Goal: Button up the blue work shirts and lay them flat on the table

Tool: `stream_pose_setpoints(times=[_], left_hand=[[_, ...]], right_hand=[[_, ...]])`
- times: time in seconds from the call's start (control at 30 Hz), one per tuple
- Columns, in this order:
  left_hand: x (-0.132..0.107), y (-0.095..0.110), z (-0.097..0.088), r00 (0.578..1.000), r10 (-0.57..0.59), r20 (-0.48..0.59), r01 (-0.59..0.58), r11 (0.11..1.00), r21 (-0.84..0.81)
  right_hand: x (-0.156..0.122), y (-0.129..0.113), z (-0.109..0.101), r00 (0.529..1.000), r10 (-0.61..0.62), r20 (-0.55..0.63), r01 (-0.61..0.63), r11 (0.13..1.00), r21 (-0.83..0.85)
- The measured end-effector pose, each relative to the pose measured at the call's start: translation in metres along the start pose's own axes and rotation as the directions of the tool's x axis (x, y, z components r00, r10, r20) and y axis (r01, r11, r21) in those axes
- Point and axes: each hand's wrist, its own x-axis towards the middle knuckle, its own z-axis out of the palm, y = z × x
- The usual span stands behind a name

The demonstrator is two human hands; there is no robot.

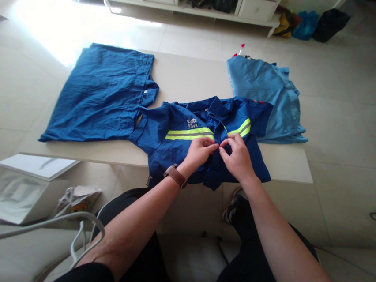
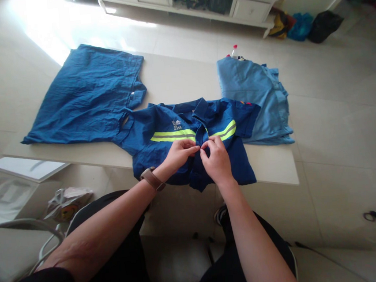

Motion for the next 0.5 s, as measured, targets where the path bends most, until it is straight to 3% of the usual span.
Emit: stream_pose_setpoints(times=[0.3, 0.5], left_hand=[[-0.0032, 0.0042, 0.0017, 0.988, -0.154, -0.018, 0.148, 0.969, -0.198], [-0.0024, 0.0044, 0.0016, 0.990, -0.138, -0.031, 0.133, 0.981, -0.142]], right_hand=[[0.0010, -0.0037, 0.0028, 0.998, 0.024, -0.056, -0.019, 0.996, 0.084], [0.0024, -0.0005, 0.0049, 0.994, 0.089, -0.064, -0.080, 0.989, 0.127]])
